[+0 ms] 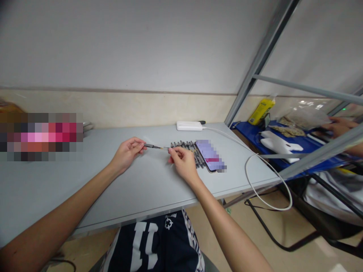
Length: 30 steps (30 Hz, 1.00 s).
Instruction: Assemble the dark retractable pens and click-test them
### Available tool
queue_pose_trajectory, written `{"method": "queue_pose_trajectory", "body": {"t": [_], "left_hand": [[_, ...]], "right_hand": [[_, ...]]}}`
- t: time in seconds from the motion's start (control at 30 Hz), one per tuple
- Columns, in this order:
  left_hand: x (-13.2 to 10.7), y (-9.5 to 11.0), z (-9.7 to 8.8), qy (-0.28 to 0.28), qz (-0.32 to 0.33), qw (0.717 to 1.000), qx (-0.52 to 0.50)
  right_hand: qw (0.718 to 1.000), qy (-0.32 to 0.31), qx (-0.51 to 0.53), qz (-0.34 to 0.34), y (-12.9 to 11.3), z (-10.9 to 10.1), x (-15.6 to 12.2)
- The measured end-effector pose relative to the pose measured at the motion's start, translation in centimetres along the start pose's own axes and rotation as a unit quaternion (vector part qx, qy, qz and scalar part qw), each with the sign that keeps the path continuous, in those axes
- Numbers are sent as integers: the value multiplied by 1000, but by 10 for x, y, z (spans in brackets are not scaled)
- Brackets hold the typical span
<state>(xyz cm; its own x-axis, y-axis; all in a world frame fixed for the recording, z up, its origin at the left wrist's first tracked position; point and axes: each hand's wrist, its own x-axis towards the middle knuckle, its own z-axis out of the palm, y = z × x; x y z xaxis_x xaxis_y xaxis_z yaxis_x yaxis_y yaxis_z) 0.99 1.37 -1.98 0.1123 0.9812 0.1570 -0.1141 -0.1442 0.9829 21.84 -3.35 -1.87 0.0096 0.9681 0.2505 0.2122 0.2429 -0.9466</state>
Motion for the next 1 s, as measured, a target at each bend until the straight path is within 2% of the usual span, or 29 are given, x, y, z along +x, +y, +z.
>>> {"method": "queue_pose_trajectory", "body": {"t": [0.17, 0.33, 0.5, 0.6, 0.77, 0.9, 1.0], "left_hand": [[-1, 2, 3, 0, -5, 1000, -11], [-1, 2, 2, 18, -2, 1000, -10], [0, 0, 1, 18, -2, 1000, -14], [-1, -1, 1, -1, -3, 1000, -9], [-2, 0, 2, -32, -3, 999, 10], [-1, 2, 2, -11, -6, 1000, -13], [-1, 2, 1, -2, -22, 999, -33]], "right_hand": [[998, 18, -43, -30, -2, -4, 0], [996, 62, 3, -65, -7, -5, 2], [996, 49, -26, -75, -10, -4, 3], [997, 48, -5, -55, -11, -3, 2], [1000, 8, 15, -13, -15, -5, 0], [999, -21, 43, -23, -21, -9, 1], [999, -27, 27, -30, -21, -9, 0]]}}
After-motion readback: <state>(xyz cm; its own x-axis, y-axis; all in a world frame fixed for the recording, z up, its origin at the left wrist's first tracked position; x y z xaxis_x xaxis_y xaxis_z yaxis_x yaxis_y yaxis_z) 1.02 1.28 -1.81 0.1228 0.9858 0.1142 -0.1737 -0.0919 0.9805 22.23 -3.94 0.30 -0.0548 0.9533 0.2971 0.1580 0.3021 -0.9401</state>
